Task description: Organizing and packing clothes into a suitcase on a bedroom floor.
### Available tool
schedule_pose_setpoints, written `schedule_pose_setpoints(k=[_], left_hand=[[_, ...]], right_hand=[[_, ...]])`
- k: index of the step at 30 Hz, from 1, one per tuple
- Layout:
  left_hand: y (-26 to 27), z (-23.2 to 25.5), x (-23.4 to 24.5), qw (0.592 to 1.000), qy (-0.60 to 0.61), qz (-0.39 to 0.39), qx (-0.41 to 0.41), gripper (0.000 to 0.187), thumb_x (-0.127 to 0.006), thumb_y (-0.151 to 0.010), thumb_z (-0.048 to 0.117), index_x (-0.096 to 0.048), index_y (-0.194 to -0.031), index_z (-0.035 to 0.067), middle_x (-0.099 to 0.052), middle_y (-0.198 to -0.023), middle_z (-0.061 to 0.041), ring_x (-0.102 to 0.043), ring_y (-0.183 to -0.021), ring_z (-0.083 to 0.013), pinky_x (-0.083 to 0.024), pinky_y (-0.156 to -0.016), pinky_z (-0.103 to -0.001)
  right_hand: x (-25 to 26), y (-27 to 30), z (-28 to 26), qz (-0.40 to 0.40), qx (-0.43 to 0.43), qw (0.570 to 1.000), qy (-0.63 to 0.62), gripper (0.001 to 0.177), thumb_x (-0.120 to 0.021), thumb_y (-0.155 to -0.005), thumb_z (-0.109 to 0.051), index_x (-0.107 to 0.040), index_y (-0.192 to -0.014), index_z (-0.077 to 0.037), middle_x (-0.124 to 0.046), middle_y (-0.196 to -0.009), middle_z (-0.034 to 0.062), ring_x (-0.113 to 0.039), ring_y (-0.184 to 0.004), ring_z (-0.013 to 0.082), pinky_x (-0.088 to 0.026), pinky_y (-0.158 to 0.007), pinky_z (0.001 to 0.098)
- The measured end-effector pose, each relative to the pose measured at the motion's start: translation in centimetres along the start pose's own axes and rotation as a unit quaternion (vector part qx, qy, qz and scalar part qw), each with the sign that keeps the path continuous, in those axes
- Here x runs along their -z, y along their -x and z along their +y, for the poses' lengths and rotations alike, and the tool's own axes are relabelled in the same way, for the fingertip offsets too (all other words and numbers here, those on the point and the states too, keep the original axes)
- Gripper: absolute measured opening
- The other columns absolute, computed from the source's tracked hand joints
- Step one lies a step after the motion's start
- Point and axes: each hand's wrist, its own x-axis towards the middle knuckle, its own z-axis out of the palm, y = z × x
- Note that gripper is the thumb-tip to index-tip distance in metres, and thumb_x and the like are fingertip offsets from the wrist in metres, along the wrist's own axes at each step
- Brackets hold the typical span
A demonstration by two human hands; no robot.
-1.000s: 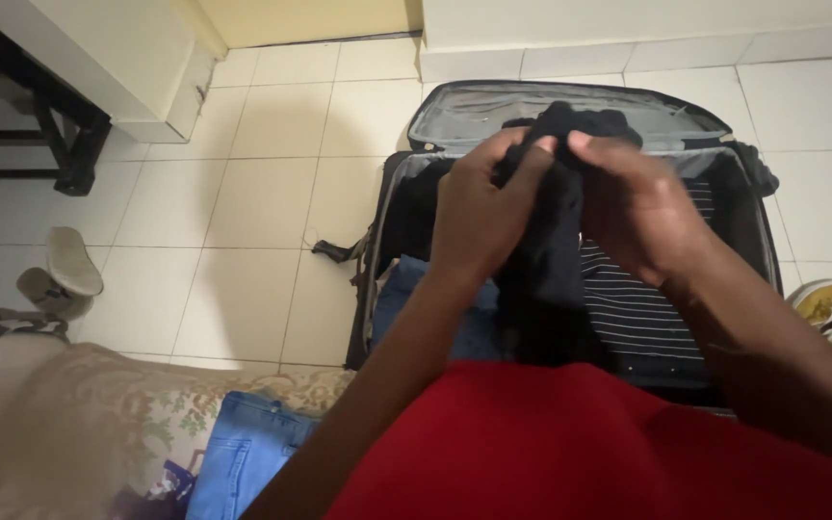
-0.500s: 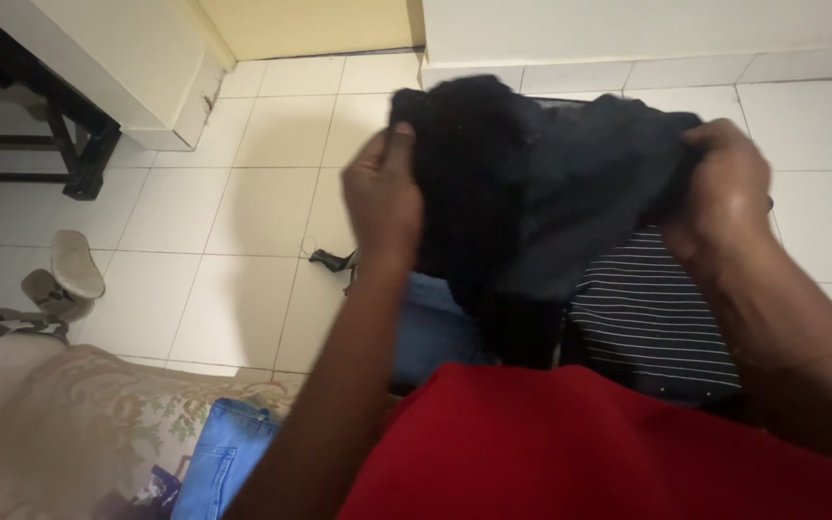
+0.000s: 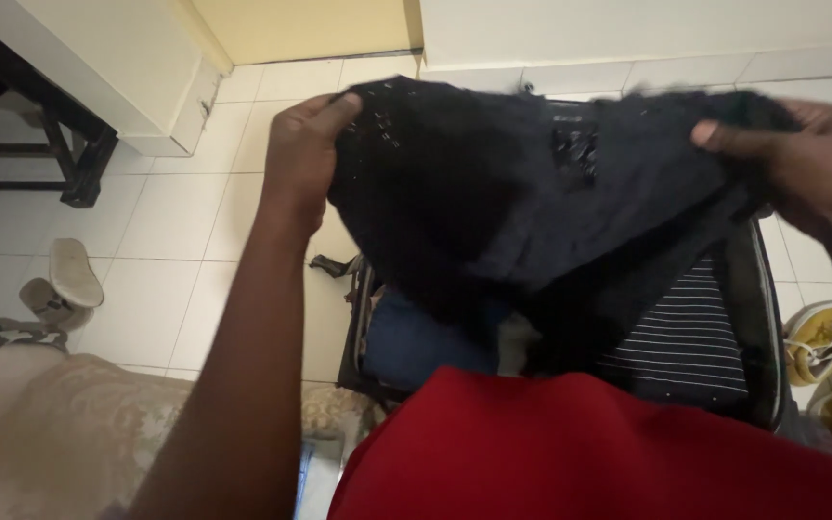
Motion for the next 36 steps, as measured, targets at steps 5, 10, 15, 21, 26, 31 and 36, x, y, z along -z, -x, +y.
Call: schedule_pose_setpoints(k=[5,10,15,21,26,31,36], left_hand=[[0.1,0.7,-0.4,0.966,-0.215,-0.128,0.064,0.042,-0.077,-0.089,0.040,-0.078,-0.097,0.000,-0.075,-0.083,-0.011,-0.071,-0.070,-0.0169,-0.059,-0.067,-0.031],[-0.3,-1.1,-0.8,0.953,-0.249,-0.145,0.095,0.047,-0.077,-0.082,0.044,-0.076,-0.106,0.003,-0.077,-0.088,-0.011,-0.077,-0.075,-0.0194,-0.063,-0.073,-0.032],[-0.6,-4.2,-1.7,0.961,0.029,-0.202,0.188,0.052,-0.079,-0.082,0.035,-0.073,-0.117,-0.004,-0.081,-0.105,-0.014,-0.080,-0.093,-0.0225,-0.064,-0.088,-0.031],[2.2,-3.3,-2.5,0.933,-0.181,-0.155,0.270,0.042,-0.084,-0.076,0.025,-0.078,-0.108,-0.003,-0.078,-0.093,-0.011,-0.073,-0.079,-0.0192,-0.058,-0.072,-0.032],[1.9,-5.0,-1.6,0.930,-0.163,-0.178,0.276,0.045,-0.084,-0.075,0.021,-0.072,-0.113,0.000,-0.075,-0.094,-0.010,-0.071,-0.079,-0.0179,-0.058,-0.070,-0.031],[2.0,-6.1,-2.3,0.923,-0.173,-0.221,0.263,0.055,-0.091,-0.069,0.025,-0.074,-0.115,0.001,-0.078,-0.100,-0.009,-0.073,-0.087,-0.0161,-0.058,-0.075,-0.029],[2.2,-9.1,-1.8,0.859,-0.345,-0.252,0.283,0.059,-0.092,-0.069,0.031,-0.081,-0.107,-0.013,-0.077,-0.097,-0.017,-0.069,-0.086,-0.0256,-0.056,-0.075,-0.038]], right_hand=[[0.3,-1.9,1.7,0.037,0.105,0.989,-0.098,0.025,-0.063,-0.105,-0.017,-0.065,-0.121,0.002,-0.071,-0.105,0.0135,-0.072,-0.089,0.0215,-0.060,-0.076,0.0340],[-1.6,-0.8,1.0,0.049,0.035,0.991,-0.120,0.020,-0.064,-0.111,-0.016,-0.069,-0.123,-0.001,-0.074,-0.106,0.0127,-0.074,-0.089,0.0216,-0.062,-0.078,0.0339],[-2.7,-0.2,-0.1,0.019,-0.132,0.985,0.108,0.056,-0.077,-0.096,-0.046,-0.071,-0.121,0.003,-0.065,-0.098,0.0395,-0.038,-0.050,0.0203,-0.025,-0.038,0.0331],[-3.7,0.2,1.0,-0.072,-0.217,0.953,0.199,0.072,-0.068,-0.085,-0.066,-0.073,-0.120,-0.003,-0.075,-0.093,0.0238,-0.035,-0.040,0.0137,-0.022,-0.037,0.0297],[-3.4,1.1,1.1,-0.080,-0.170,0.975,0.117,0.051,-0.069,-0.086,-0.046,-0.071,-0.122,-0.010,-0.073,-0.088,0.0214,-0.027,-0.032,0.0154,-0.017,-0.031,0.0334],[-4.1,0.4,2.6,-0.098,-0.107,0.987,0.062,0.041,-0.068,-0.089,-0.034,-0.073,-0.119,-0.006,-0.069,-0.076,0.0174,-0.029,-0.030,0.0120,-0.015,-0.025,0.0309],[-6.2,3.2,-1.1,-0.080,-0.179,0.978,0.067,0.041,-0.077,-0.084,-0.026,-0.073,-0.119,-0.005,-0.075,-0.089,0.0162,-0.045,-0.039,0.0127,-0.023,-0.029,0.0260]])
